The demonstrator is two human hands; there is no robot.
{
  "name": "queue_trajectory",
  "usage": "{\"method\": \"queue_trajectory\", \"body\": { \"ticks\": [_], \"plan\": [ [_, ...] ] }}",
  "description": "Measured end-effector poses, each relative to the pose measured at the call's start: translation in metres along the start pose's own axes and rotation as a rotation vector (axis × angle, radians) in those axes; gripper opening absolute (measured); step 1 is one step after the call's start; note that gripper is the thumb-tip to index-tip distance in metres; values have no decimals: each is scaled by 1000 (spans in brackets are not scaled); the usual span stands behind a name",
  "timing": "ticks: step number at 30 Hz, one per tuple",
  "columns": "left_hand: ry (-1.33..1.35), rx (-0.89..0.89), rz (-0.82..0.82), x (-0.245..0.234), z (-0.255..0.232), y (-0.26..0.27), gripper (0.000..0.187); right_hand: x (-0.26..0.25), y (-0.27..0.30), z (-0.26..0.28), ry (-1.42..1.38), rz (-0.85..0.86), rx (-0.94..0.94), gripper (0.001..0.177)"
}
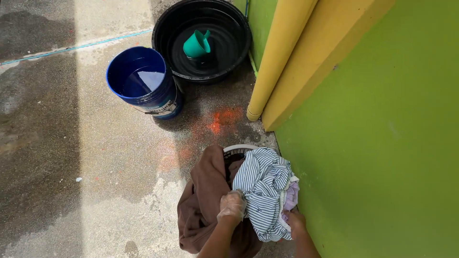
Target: Washing clothes in a portable twin-tub washing machine.
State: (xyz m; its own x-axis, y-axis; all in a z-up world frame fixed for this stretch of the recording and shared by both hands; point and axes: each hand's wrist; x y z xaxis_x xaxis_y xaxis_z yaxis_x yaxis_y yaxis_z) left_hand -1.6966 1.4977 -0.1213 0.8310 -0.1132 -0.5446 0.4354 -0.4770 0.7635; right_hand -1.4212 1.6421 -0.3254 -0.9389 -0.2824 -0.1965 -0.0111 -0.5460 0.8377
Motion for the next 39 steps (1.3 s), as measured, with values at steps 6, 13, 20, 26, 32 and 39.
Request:
{"method": "queue_trajectory", "body": {
  "ticks": [6, 13, 20, 26, 32, 39],
  "plan": [
    [173, -191, -621, -83, 48, 15, 38, -28, 66, 53, -39, -237, -160, 65],
    [170, -171, -642, -95, 82, 61, 31, -2, 186, 125, 236, -158, -431, 53],
    [180, 204, -49, -41, 32, 119, 88, 134, 384, 143, 124, 620, -152, 45],
    [200, 128, -109, -56, 46, 143, 63, 149, 418, 118, 126, 758, -172, 43],
    [569, -96, -463, -48, 125, 107, 29, 131, 483, 167, 1509, 531, -888, 36],
    [838, -375, -322, -97, 138, 175, 42, 114, 512, 148, 1571, 513, -1090, 37]
  ]
}}
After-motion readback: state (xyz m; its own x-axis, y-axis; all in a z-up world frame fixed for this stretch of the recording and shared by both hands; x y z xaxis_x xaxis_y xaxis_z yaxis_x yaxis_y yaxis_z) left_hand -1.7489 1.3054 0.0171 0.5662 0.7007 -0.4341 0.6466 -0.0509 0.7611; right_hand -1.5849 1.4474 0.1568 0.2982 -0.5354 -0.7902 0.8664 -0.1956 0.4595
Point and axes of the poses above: each hand's wrist, its own y-axis away from the middle knuckle, its own x-axis out of the palm, z = x × y, and after that the axes turned 3 degrees about -y, right-handed
